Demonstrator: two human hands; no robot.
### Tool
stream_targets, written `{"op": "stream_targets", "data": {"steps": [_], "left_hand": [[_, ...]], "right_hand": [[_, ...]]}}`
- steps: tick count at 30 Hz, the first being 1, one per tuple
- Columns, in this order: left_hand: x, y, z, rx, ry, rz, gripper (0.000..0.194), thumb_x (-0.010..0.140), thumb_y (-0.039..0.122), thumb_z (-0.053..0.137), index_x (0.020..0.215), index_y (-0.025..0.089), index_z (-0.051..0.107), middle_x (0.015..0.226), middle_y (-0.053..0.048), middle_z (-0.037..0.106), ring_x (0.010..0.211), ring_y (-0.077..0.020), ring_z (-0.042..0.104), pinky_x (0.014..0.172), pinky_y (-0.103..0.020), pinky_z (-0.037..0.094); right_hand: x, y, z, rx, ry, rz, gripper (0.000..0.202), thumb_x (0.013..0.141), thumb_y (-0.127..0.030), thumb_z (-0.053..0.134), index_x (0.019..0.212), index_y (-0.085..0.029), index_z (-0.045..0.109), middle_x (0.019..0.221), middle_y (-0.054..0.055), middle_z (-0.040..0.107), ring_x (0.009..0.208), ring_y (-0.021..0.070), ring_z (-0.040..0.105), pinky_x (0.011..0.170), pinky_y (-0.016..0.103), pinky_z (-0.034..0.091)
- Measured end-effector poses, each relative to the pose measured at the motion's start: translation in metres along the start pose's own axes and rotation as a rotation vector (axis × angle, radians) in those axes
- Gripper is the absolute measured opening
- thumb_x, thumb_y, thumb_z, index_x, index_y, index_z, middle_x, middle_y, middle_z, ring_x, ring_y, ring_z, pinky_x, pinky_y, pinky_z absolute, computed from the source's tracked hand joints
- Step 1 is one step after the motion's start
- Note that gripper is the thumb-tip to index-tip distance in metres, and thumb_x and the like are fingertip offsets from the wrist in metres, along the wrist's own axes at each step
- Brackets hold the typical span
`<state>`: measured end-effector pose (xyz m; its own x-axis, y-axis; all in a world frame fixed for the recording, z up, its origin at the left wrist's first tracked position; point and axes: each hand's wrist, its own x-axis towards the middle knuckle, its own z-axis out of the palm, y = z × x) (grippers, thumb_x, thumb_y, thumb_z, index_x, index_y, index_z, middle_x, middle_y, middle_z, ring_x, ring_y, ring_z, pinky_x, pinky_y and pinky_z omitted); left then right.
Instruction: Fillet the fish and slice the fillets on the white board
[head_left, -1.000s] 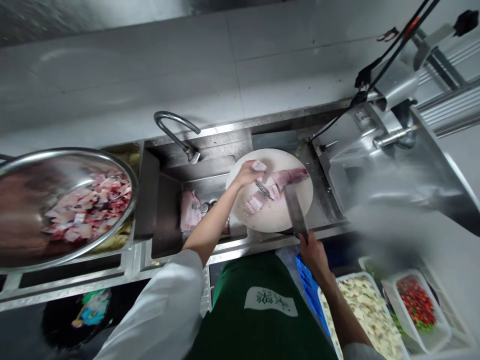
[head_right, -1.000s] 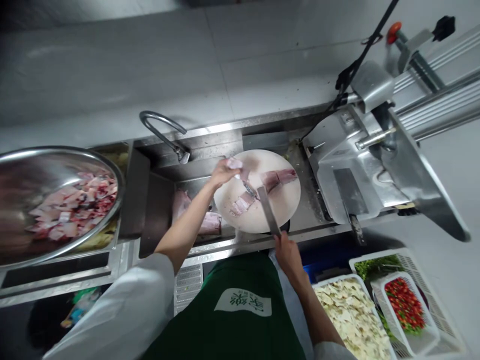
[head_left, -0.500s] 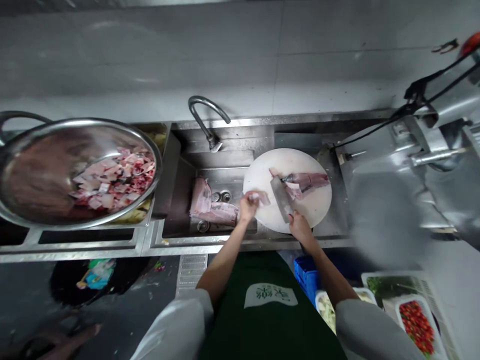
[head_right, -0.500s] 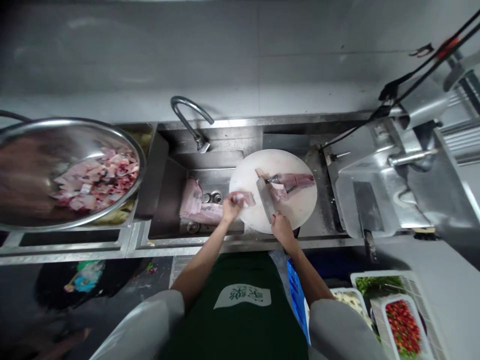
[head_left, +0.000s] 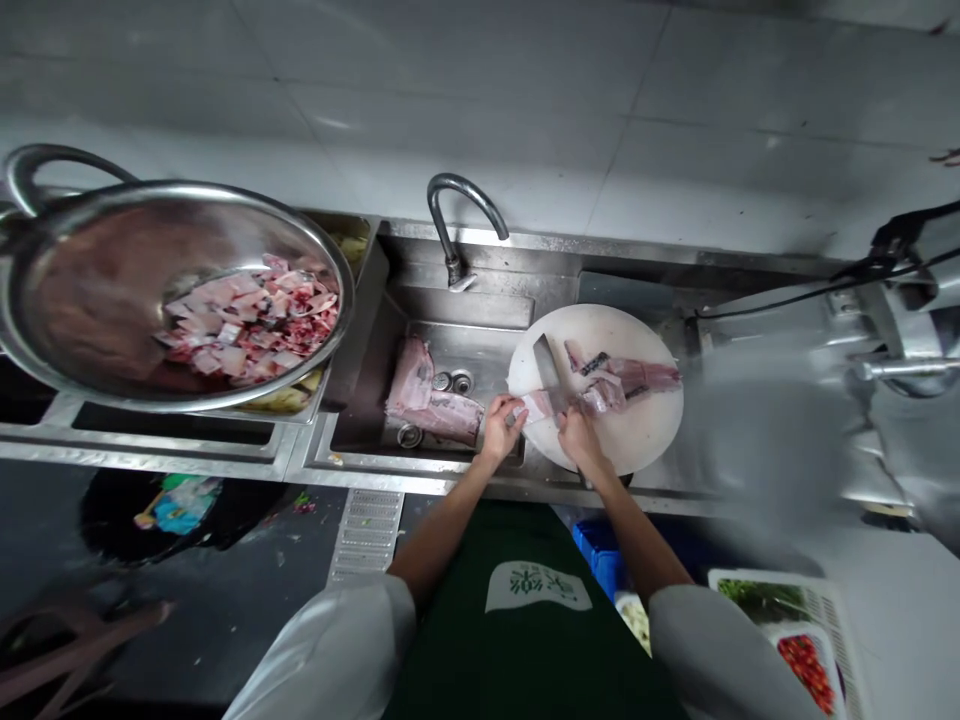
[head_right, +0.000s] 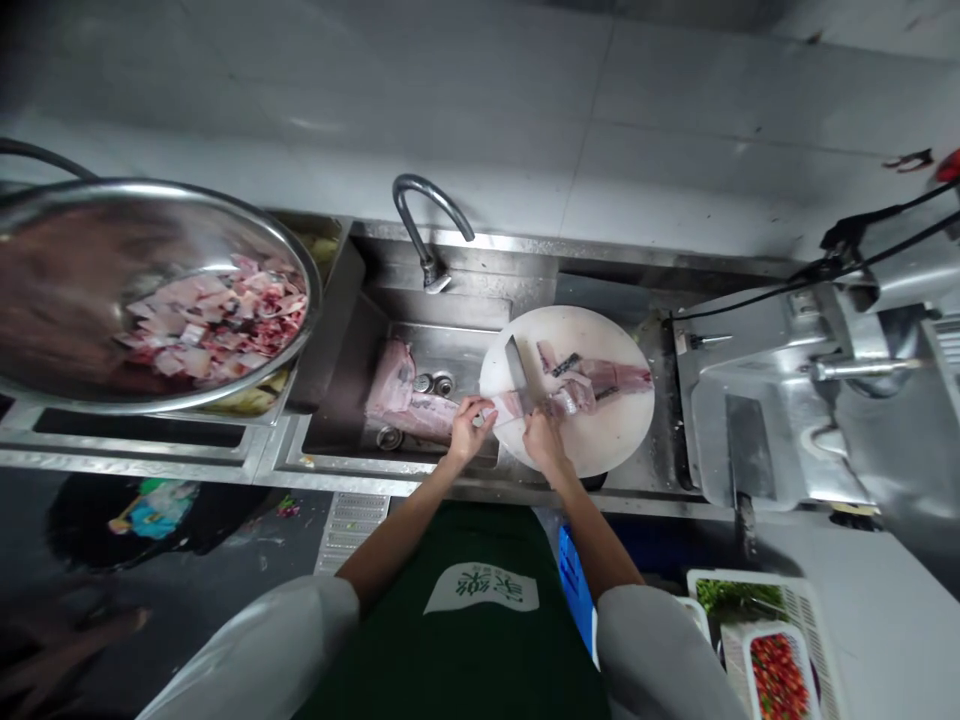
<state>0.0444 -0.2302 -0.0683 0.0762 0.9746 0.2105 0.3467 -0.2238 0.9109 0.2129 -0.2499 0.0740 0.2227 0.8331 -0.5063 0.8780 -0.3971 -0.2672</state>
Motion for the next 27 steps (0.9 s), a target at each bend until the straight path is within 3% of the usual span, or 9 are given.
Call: {"op": "stream_targets", "data": {"steps": [4, 6, 11, 15, 18, 20, 22, 24, 27], "left_hand": [[-0.004, -0.003, -0.009, -0.009, 0.157, 0.029, 0.017, 0.099, 0.036, 0.067, 0.094, 0.024, 0.077, 0.105, -0.009, 0.069, 0.104, -0.0252, 0.068, 0.097, -0.043, 0.057], [-0.006, -0.002, -0.013, 0.011, 0.160, 0.051, 0.016, 0.101, 0.034, 0.066, 0.096, 0.024, 0.077, 0.105, -0.009, 0.070, 0.105, -0.0253, 0.067, 0.098, -0.044, 0.055], [-0.004, 0.004, -0.003, 0.047, -0.092, 0.160, 0.017, 0.103, 0.031, 0.064, 0.100, 0.023, 0.079, 0.106, -0.009, 0.073, 0.107, -0.0241, 0.066, 0.098, -0.042, 0.056], [-0.001, 0.008, 0.001, 0.088, -0.123, 0.160, 0.019, 0.103, 0.029, 0.063, 0.096, 0.022, 0.078, 0.104, -0.009, 0.074, 0.105, -0.0236, 0.067, 0.097, -0.041, 0.055], [-0.002, 0.008, -0.011, 0.094, 0.054, 0.135, 0.023, 0.105, 0.033, 0.060, 0.094, 0.021, 0.076, 0.100, -0.008, 0.073, 0.100, -0.0228, 0.067, 0.095, -0.040, 0.055], [-0.005, 0.007, -0.022, 0.094, 0.259, 0.088, 0.024, 0.106, 0.034, 0.058, 0.094, 0.021, 0.074, 0.097, -0.008, 0.070, 0.097, -0.0224, 0.066, 0.093, -0.040, 0.054], [-0.008, 0.006, -0.029, 0.079, 0.375, 0.057, 0.022, 0.106, 0.033, 0.059, 0.096, 0.021, 0.073, 0.097, -0.009, 0.068, 0.097, -0.0223, 0.065, 0.092, -0.040, 0.054], [-0.010, 0.005, -0.027, 0.053, 0.328, 0.073, 0.020, 0.105, 0.034, 0.061, 0.096, 0.022, 0.073, 0.101, -0.010, 0.068, 0.099, -0.0229, 0.066, 0.093, -0.041, 0.055], [-0.010, 0.005, -0.013, -0.014, 0.081, 0.105, 0.019, 0.104, 0.035, 0.063, 0.097, 0.023, 0.076, 0.106, -0.010, 0.068, 0.103, -0.0233, 0.067, 0.095, -0.042, 0.057]], "right_hand": [[-0.007, 0.002, -0.022, -0.050, 0.157, -0.056, 0.031, 0.109, -0.019, 0.042, 0.125, -0.008, 0.067, 0.106, 0.019, 0.076, 0.101, 0.0267, 0.073, 0.084, 0.029, 0.050], [-0.012, -0.005, -0.023, -0.044, 0.251, -0.050, 0.035, 0.111, -0.024, 0.038, 0.129, -0.007, 0.064, 0.107, 0.020, 0.075, 0.097, 0.0261, 0.073, 0.081, 0.030, 0.050], [-0.005, -0.020, 0.015, -0.063, 0.078, -0.009, 0.028, 0.107, -0.013, 0.045, 0.120, -0.006, 0.069, 0.115, 0.023, 0.074, 0.105, 0.0258, 0.072, 0.090, 0.029, 0.050], [-0.004, -0.002, 0.024, -0.072, 0.015, -0.017, 0.032, 0.107, -0.016, 0.043, 0.123, -0.005, 0.069, 0.115, 0.023, 0.075, 0.108, 0.0287, 0.073, 0.093, 0.032, 0.050], [-0.019, 0.010, 0.011, -0.081, 0.036, 0.014, 0.030, 0.107, -0.018, 0.046, 0.123, -0.008, 0.069, 0.102, 0.020, 0.077, 0.097, 0.0294, 0.075, 0.085, 0.033, 0.052], [-0.031, 0.006, 0.003, -0.067, 0.148, 0.011, 0.031, 0.109, -0.023, 0.044, 0.124, -0.007, 0.067, 0.094, 0.018, 0.076, 0.088, 0.0284, 0.075, 0.078, 0.033, 0.052], [-0.037, -0.008, 0.002, -0.033, 0.278, -0.020, 0.036, 0.111, -0.028, 0.040, 0.125, -0.006, 0.065, 0.092, 0.018, 0.076, 0.083, 0.0272, 0.074, 0.073, 0.032, 0.051], [-0.035, -0.026, 0.010, -0.020, 0.274, -0.029, 0.034, 0.110, -0.024, 0.040, 0.121, -0.004, 0.065, 0.093, 0.019, 0.076, 0.083, 0.0264, 0.074, 0.071, 0.031, 0.051], [-0.020, -0.042, 0.027, -0.047, 0.101, -0.015, 0.029, 0.106, -0.012, 0.043, 0.117, -0.004, 0.068, 0.098, 0.021, 0.077, 0.089, 0.0269, 0.075, 0.076, 0.031, 0.052]]}}
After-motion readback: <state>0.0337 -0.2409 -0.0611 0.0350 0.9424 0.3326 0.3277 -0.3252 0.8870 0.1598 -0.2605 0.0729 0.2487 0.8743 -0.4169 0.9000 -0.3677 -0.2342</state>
